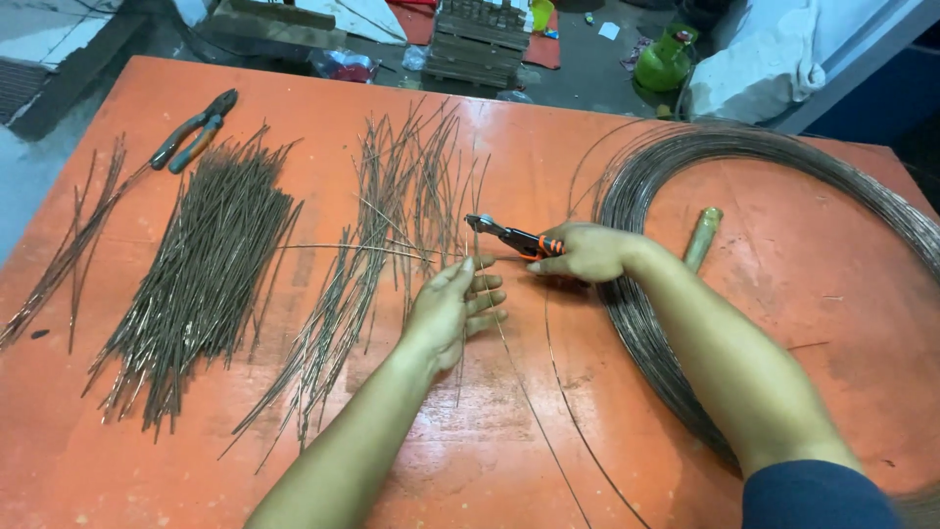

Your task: Cutting individual metal wires from a large coil using wire cutters and organizing them into bundles on a workbench.

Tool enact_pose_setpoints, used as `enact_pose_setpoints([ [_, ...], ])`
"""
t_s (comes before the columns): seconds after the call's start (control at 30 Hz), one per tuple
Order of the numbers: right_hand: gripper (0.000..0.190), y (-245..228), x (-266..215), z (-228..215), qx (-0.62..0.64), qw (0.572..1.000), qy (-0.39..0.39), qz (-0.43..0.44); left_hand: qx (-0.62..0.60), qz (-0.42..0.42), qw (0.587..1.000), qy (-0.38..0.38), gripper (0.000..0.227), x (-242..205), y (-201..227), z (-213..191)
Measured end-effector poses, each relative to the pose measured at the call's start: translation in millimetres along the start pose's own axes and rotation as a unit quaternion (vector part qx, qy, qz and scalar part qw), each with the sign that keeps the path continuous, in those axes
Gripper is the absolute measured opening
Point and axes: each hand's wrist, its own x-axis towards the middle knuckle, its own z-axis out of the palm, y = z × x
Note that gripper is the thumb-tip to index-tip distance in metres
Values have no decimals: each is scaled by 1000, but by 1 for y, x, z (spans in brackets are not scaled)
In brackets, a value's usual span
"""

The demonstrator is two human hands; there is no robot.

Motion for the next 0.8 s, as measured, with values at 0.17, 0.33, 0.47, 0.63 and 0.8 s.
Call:
enact_pose_setpoints([
  [0.17, 36, 8, 3, 2, 12, 1000, 4, 3, 21, 19, 1000, 7, 33, -11, 2, 14],
  [0.33, 36, 18, 9, 2, 23, 1000, 7, 10, 6, 25, 1000, 14, 32, -20, 5, 24],
  [0.47, 30, 15, 8, 4, 48, 999, 8, -11, -3, 36, 999, 10, 28, -26, 9, 26],
  [0.63, 21, 17, 9, 9, 85, 995, 26, -41, 11, 47, 999, 10, 24, -30, 13, 29],
  [0.8, 18, 4, 9, 18, 96, 992, 53, -64, 30, 71, 997, 26, 25, -25, 5, 24],
])
